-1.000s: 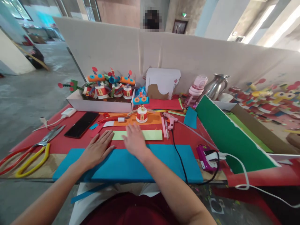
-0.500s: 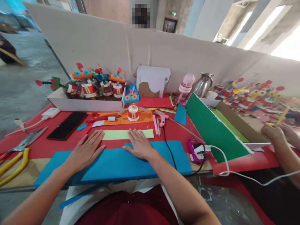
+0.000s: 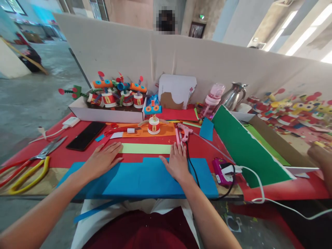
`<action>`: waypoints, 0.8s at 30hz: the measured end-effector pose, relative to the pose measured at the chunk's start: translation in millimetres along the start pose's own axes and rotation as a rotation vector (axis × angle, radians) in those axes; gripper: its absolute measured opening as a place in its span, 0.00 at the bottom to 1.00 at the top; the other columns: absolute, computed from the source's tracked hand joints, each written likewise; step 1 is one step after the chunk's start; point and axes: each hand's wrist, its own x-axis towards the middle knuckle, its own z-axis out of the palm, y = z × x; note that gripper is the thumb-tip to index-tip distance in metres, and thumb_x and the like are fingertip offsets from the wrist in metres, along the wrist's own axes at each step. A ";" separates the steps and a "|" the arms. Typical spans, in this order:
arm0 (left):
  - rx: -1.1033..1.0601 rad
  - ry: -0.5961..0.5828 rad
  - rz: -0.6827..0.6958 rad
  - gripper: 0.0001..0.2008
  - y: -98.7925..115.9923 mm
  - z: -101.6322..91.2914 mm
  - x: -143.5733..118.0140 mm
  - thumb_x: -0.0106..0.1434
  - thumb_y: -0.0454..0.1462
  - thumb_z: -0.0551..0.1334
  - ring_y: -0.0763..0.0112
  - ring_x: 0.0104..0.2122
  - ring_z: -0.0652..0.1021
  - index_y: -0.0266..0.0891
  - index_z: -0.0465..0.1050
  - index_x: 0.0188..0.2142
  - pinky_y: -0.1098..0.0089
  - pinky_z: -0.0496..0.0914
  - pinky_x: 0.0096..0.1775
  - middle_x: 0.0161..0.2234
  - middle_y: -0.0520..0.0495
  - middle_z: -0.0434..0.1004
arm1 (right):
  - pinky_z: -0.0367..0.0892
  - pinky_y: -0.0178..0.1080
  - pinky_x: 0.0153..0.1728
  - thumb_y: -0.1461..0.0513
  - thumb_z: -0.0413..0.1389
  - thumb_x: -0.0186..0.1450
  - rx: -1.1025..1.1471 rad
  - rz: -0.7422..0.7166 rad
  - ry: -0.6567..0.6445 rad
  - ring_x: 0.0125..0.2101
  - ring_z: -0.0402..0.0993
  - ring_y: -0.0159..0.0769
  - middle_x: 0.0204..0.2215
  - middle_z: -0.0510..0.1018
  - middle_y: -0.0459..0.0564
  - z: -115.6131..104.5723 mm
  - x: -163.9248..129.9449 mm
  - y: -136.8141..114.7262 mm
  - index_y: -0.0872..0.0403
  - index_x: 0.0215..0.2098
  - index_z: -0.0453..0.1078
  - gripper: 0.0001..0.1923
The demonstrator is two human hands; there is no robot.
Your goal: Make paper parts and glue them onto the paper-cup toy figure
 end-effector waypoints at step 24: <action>-1.482 0.017 0.048 0.20 -10.6 -38.5 94.9 0.54 0.52 0.64 0.63 0.34 0.77 0.37 0.79 0.32 0.64 0.71 0.43 0.31 0.46 0.81 | 0.73 0.42 0.40 0.49 0.68 0.44 1.950 -0.067 -0.012 0.36 0.77 0.38 0.36 0.80 0.48 -2.3 95.0 -94.1 0.51 0.40 0.69 0.28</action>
